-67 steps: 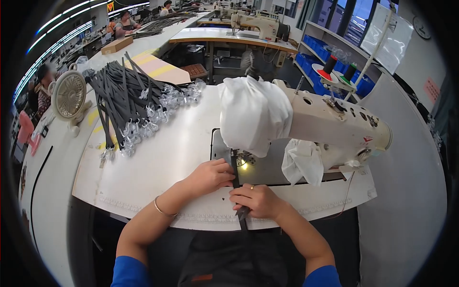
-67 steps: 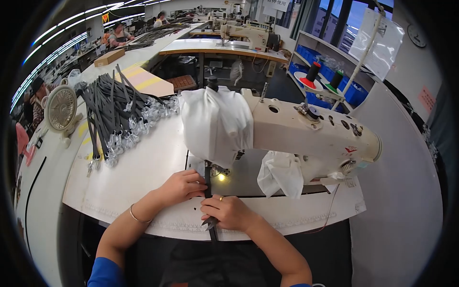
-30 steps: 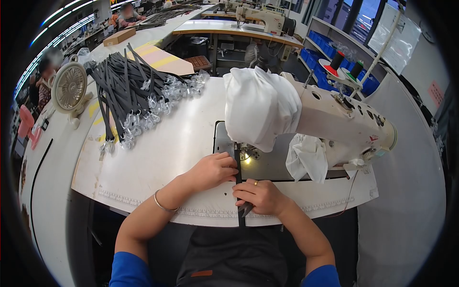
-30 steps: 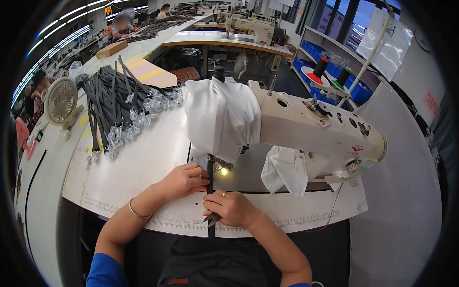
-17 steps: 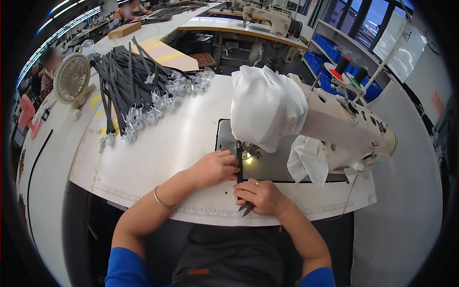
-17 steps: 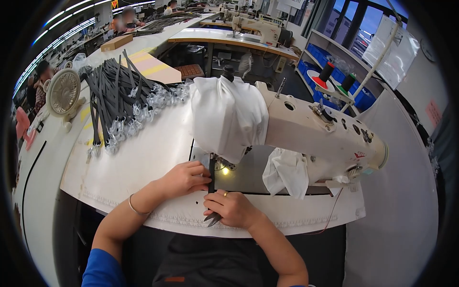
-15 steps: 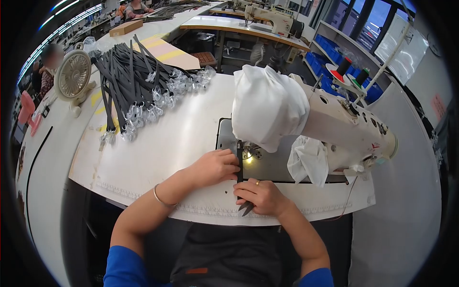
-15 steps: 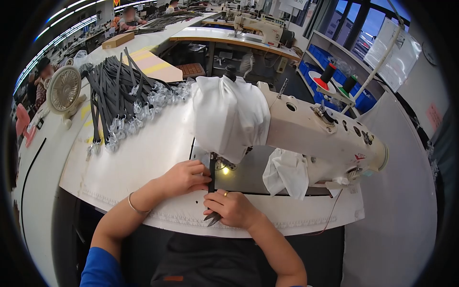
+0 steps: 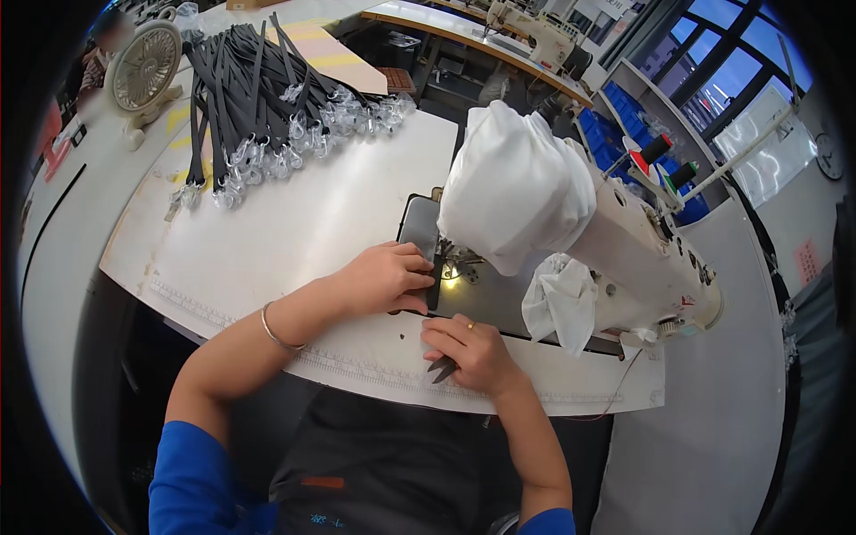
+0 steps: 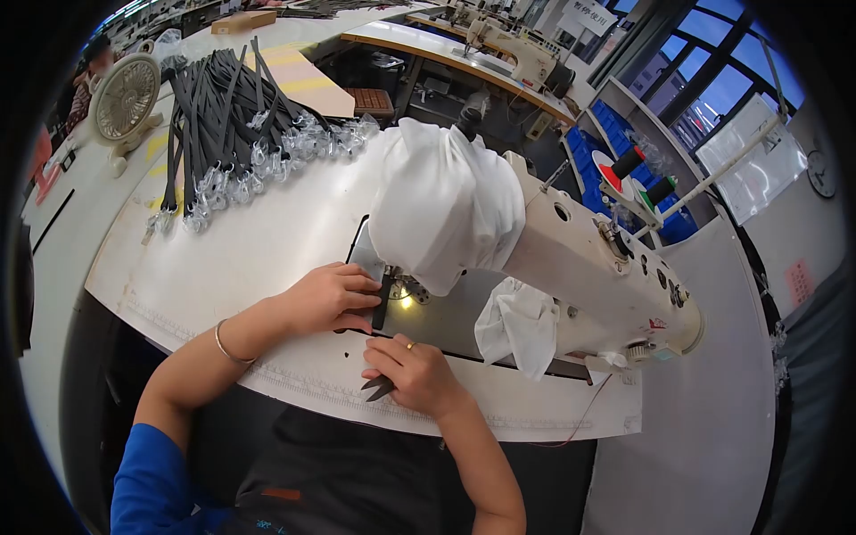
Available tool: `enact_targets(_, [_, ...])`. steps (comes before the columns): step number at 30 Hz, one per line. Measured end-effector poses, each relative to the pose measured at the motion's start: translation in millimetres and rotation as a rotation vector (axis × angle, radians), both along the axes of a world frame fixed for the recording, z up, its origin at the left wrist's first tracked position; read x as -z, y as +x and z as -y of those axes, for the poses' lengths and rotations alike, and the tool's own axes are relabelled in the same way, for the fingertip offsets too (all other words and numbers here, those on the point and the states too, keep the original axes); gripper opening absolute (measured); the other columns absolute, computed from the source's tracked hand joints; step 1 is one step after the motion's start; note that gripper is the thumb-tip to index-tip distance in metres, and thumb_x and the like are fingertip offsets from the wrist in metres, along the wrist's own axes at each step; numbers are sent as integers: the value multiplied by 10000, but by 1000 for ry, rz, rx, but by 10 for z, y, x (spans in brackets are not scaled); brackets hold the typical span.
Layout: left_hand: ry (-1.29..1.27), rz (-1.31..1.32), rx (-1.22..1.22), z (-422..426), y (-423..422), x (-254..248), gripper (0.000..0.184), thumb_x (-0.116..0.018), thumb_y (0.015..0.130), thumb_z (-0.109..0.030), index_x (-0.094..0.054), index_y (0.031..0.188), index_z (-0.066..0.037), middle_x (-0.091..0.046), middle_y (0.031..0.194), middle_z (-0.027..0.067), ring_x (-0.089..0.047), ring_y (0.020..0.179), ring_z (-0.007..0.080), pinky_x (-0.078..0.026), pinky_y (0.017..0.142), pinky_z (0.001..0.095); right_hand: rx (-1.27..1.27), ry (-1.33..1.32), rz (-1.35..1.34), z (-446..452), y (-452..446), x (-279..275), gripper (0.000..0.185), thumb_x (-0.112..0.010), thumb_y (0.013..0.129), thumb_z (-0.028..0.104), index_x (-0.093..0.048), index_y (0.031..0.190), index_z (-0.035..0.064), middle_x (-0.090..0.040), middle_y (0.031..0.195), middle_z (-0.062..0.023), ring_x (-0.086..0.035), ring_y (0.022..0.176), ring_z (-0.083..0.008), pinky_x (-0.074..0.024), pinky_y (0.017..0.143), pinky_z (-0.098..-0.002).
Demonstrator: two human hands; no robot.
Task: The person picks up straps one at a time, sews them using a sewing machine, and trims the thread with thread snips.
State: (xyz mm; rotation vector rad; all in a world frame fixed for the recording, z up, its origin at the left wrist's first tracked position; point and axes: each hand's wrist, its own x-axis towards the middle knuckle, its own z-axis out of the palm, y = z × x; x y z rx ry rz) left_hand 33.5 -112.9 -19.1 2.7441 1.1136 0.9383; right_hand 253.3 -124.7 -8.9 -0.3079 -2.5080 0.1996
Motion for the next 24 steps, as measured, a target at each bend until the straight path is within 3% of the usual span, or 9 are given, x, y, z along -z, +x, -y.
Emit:
enact_targets(7, [42, 37, 69, -51, -6, 71, 191, -676, 715, -171, -679, 850, -36, -642, 944, 63, -572, 906, 209, -486, 765, 306, 37, 50, 43, 72, 117, -197, 239, -722, 644, 108, -611, 844, 40, -633, 896, -49, -578, 646, -178, -481, 545, -279])
enact_targets(9, [47, 31, 73, -57, 4, 62, 165, -659, 730, -166, -680, 840, -44, -640, 942, 43, -561, 899, 192, -480, 772, 293, 81, 71, 66, 104, 170, -259, 193, -698, 700, 183, -594, 808, 62, -618, 860, -18, -570, 649, -156, -474, 572, -271])
enact_targets(21, [-40, 140, -78, -143, 35, 103, 129, -658, 730, -104, -677, 837, -34, -640, 929, 59, -568, 918, 222, -475, 794, 328, 135, 58, 27, 103, 373, -259, 217, -718, 682, 161, -615, 838, 51, -627, 867, -33, -587, 631, -168, -478, 527, -269])
enact_targets(24, [-100, 149, -233, -303, 14, 78, 136, -645, 736, -91, -666, 861, -42, -629, 952, 76, -567, 906, 247, -468, 803, 344, 128, 33, 20, 124, 395, -222, 220, -719, 681, 160, -615, 838, 47, -627, 864, -42, -596, 639, -179, -482, 532, -274])
